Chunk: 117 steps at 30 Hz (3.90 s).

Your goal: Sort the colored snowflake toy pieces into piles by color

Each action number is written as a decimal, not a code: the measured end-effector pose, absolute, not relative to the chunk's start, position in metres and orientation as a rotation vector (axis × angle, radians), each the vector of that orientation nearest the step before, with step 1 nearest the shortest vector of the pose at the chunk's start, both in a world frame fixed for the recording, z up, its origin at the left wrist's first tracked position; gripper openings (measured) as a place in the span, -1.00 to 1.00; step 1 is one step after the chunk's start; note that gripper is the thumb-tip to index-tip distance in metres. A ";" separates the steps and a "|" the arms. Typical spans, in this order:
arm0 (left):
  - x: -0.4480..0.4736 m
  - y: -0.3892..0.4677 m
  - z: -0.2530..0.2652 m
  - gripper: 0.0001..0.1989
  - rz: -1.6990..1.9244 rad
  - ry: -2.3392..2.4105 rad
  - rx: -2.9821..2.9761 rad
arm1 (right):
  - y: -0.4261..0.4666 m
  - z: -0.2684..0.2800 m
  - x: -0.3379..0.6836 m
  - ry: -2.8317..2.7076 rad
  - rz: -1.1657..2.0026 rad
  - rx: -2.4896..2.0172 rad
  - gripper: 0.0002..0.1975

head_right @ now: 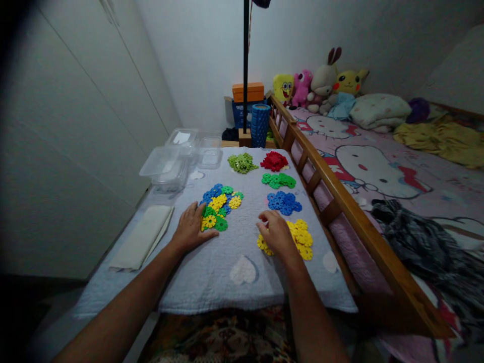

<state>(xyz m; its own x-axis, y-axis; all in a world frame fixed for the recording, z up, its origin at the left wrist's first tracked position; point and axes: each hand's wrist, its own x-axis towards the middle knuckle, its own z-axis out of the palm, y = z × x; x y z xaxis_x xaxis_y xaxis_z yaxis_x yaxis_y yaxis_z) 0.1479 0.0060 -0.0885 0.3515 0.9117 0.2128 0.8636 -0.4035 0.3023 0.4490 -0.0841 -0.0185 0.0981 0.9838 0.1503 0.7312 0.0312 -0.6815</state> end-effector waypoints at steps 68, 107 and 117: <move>0.182 0.039 -0.083 0.09 0.666 1.580 2.402 | 0.077 -0.007 0.501 -1.364 0.353 -1.907 -0.87; 0.178 0.046 -0.082 -0.04 0.728 1.513 2.331 | 0.103 -0.013 0.473 -1.822 0.566 -1.893 -0.85; 0.176 0.047 -0.086 0.09 0.724 1.469 2.346 | 0.076 -0.033 0.381 -2.139 0.685 -1.699 -0.84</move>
<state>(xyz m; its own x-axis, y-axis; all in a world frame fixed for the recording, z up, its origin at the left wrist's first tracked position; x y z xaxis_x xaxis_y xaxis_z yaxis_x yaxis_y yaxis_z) 0.1757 0.0472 -0.0861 0.3575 0.8955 0.2651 0.7554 -0.4442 0.4817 0.3814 0.0760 -0.0333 -0.2389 0.9701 -0.0428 0.8147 0.1763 -0.5525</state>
